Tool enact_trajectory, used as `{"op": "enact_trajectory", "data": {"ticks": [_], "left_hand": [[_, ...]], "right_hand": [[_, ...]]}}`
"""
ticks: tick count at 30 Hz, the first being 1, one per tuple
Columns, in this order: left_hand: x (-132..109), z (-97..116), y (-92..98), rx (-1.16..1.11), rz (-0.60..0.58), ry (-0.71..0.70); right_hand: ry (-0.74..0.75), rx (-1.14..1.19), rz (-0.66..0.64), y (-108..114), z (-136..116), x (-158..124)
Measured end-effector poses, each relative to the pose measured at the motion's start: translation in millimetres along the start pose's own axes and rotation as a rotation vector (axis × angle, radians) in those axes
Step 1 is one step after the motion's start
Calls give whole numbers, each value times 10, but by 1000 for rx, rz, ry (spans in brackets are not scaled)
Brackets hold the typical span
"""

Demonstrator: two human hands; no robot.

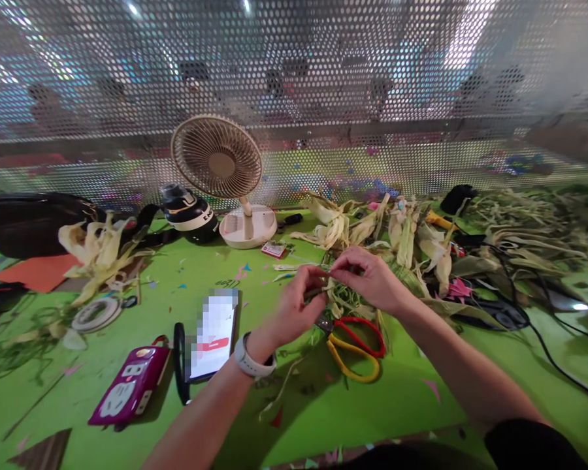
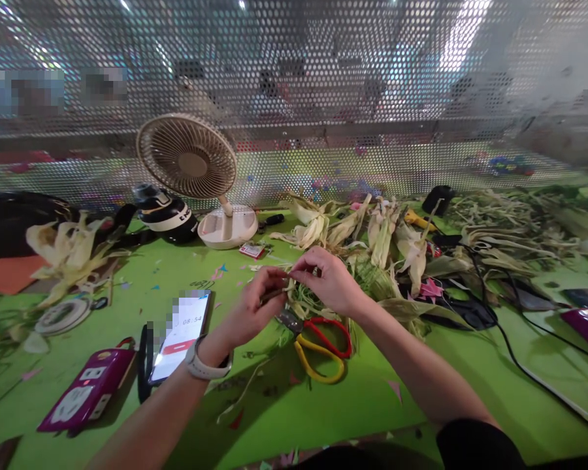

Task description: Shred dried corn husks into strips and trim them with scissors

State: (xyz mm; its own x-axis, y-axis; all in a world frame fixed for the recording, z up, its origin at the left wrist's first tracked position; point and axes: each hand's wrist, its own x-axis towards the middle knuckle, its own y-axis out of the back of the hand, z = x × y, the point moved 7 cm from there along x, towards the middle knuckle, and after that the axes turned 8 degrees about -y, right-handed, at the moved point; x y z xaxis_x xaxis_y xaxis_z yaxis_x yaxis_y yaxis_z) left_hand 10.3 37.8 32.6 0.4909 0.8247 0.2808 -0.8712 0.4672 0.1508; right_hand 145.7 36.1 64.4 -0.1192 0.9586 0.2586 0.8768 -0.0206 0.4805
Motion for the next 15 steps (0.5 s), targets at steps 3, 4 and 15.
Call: {"op": "enact_trajectory", "data": {"ticks": [3, 4, 15], "left_hand": [[-41, -134, -104, -298, -146, 268], [-62, -154, -134, -361, -184, 321], [-51, -312, -87, -416, 26, 346]], "right_hand": [[31, 16, 37, -2, -6, 11], [39, 22, 53, -2, 3, 17], [-299, 433, 21, -32, 333, 99]]}}
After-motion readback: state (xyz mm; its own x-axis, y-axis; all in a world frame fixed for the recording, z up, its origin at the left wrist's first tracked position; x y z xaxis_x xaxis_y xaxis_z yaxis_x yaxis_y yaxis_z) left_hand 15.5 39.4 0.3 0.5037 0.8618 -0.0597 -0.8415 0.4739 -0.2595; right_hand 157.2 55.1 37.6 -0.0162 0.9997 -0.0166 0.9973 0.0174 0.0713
